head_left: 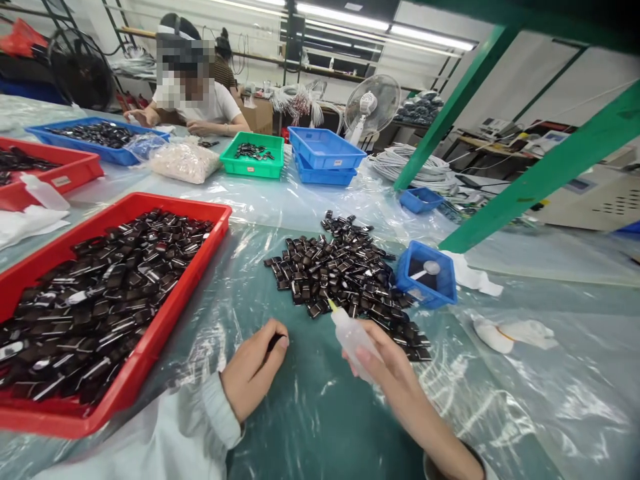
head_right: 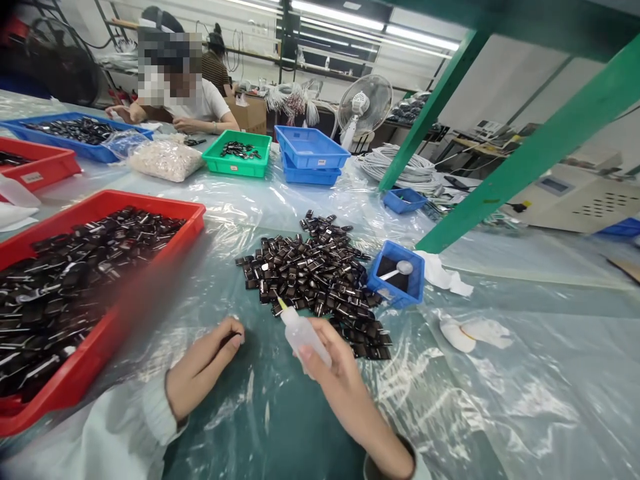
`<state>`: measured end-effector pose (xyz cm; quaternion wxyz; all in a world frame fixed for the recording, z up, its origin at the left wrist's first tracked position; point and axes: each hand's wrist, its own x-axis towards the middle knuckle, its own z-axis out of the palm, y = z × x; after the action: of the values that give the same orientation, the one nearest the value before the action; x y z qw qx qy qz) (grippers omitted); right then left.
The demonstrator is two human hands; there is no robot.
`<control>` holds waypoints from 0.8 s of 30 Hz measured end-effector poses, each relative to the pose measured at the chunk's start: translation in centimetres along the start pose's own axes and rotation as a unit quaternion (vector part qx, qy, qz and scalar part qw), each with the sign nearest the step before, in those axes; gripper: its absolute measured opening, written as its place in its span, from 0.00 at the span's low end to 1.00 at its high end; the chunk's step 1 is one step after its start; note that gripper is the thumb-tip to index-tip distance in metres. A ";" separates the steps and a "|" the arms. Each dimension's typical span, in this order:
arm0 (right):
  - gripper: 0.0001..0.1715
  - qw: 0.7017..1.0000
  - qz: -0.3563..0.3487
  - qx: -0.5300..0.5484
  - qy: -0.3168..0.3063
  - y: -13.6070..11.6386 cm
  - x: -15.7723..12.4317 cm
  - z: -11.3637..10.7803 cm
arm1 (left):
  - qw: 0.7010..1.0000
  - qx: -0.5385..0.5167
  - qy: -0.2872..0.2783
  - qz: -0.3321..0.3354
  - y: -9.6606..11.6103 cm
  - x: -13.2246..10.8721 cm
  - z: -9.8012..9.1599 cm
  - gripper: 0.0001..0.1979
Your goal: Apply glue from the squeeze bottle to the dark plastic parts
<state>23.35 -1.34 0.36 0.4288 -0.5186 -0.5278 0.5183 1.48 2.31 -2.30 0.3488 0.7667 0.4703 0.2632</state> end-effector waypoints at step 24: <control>0.18 0.987 -0.054 -0.009 0.149 0.3 -1.0 0.3 | 0.989 -0.137 0.040 0.030 0.2 -0.4 -0.5 0.07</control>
<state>23.18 -2.38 0.11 0.5256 -0.5642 -0.4901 0.4064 1.06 2.05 -1.83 0.4232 0.7145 0.4201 0.3659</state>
